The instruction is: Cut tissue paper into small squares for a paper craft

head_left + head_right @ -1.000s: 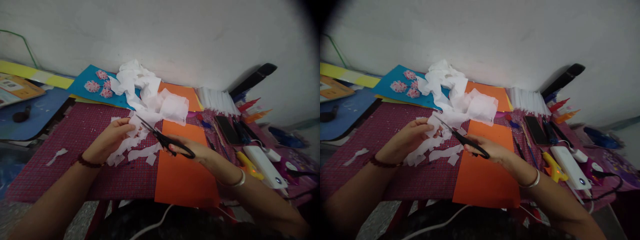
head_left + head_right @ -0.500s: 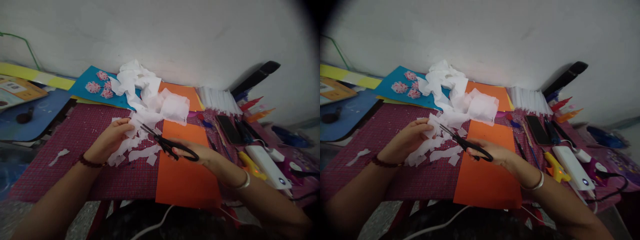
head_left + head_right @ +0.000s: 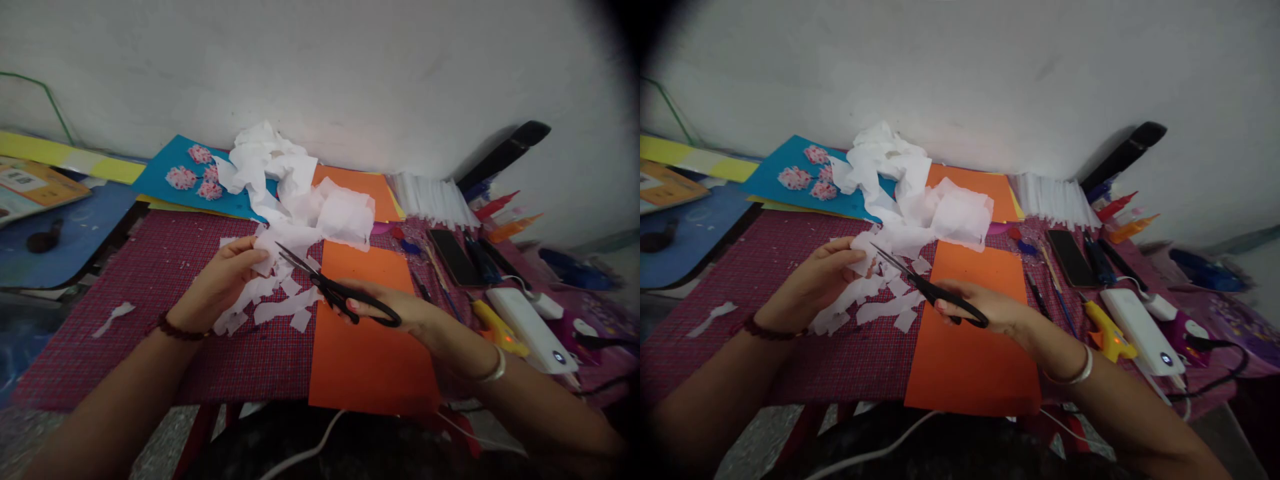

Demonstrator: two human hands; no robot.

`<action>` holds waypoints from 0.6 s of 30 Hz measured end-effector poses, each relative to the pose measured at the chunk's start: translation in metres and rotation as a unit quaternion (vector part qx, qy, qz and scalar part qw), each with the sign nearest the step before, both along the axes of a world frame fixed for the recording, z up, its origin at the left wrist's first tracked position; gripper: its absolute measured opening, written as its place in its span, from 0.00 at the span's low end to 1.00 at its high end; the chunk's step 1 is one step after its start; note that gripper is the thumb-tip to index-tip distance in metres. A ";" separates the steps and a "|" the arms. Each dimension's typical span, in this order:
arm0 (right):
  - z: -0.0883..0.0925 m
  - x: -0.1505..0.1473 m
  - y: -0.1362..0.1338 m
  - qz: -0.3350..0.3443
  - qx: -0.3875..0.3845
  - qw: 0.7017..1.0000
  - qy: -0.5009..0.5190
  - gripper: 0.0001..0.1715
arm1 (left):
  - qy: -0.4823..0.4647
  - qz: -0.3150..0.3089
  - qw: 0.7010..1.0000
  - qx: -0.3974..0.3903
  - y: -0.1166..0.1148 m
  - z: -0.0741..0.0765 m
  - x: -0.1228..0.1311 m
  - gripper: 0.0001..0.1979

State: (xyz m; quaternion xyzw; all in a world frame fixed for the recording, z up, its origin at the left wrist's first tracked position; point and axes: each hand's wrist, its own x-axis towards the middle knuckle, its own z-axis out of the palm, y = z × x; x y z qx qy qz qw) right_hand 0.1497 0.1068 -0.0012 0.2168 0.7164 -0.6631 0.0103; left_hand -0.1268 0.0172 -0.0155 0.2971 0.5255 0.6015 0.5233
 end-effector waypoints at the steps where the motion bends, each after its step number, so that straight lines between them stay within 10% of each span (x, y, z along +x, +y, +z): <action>1: -0.001 -0.002 0.000 0.001 0.000 1.000 0.000 0.41 | 0.007 -0.010 1.000 -0.012 0.000 0.000 0.001 0.07; 18: -0.008 -0.020 -0.005 -0.063 -0.012 0.998 0.004 0.36 | 0.017 -0.040 0.998 -0.052 0.001 -0.004 0.003 0.10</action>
